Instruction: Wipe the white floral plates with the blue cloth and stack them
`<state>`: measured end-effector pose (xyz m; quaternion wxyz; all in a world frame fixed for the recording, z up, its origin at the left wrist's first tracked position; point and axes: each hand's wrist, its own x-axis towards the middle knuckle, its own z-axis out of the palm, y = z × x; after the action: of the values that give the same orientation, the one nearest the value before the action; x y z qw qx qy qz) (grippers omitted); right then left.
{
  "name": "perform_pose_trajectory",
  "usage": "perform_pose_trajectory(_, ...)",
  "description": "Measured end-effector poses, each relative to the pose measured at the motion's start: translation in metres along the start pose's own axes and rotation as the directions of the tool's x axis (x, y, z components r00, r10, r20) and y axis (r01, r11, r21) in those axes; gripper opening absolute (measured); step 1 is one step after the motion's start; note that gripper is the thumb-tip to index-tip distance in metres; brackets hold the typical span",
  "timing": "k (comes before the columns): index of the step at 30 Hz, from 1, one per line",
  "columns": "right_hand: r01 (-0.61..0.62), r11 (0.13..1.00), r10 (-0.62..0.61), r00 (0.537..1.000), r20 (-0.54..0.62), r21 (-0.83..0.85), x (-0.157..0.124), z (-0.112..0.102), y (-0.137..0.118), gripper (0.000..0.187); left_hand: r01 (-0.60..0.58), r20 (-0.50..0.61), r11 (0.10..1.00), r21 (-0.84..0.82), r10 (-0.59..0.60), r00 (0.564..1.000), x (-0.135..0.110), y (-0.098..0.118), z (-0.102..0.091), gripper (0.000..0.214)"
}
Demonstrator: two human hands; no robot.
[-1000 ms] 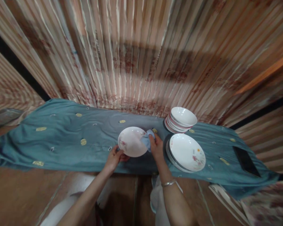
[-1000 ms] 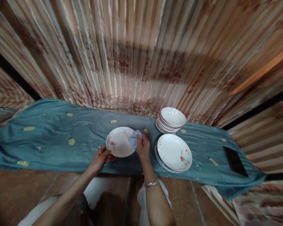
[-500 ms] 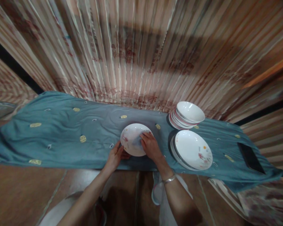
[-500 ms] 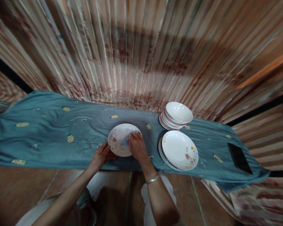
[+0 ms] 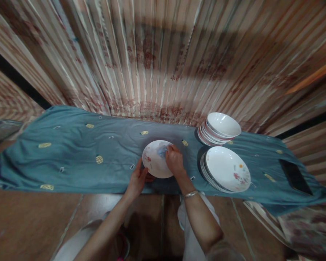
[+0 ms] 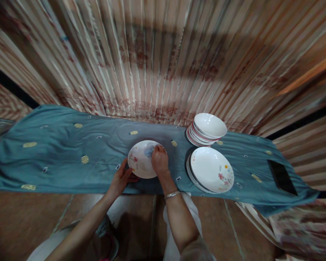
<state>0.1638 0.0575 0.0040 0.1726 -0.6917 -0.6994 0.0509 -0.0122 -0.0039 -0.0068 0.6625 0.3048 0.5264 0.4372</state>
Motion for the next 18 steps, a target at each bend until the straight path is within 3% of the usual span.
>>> perform_pose_trajectory(9, 0.03, 0.969, -0.01, 0.996, -0.084, 0.245, 0.007, 0.018, -0.018, 0.043, -0.008, -0.005, 1.0, 0.028, 0.008, 1.0, 0.001, -0.002, -0.001, 0.081)
perform_pose_trajectory(18, 0.149, 0.909, -0.146, 0.989, -0.039, 0.389, 0.006, 0.032, -0.029, 0.052, -0.008, -0.03, 1.0, 0.026, 0.008, 1.0, 0.002, -0.005, 0.001, 0.079)
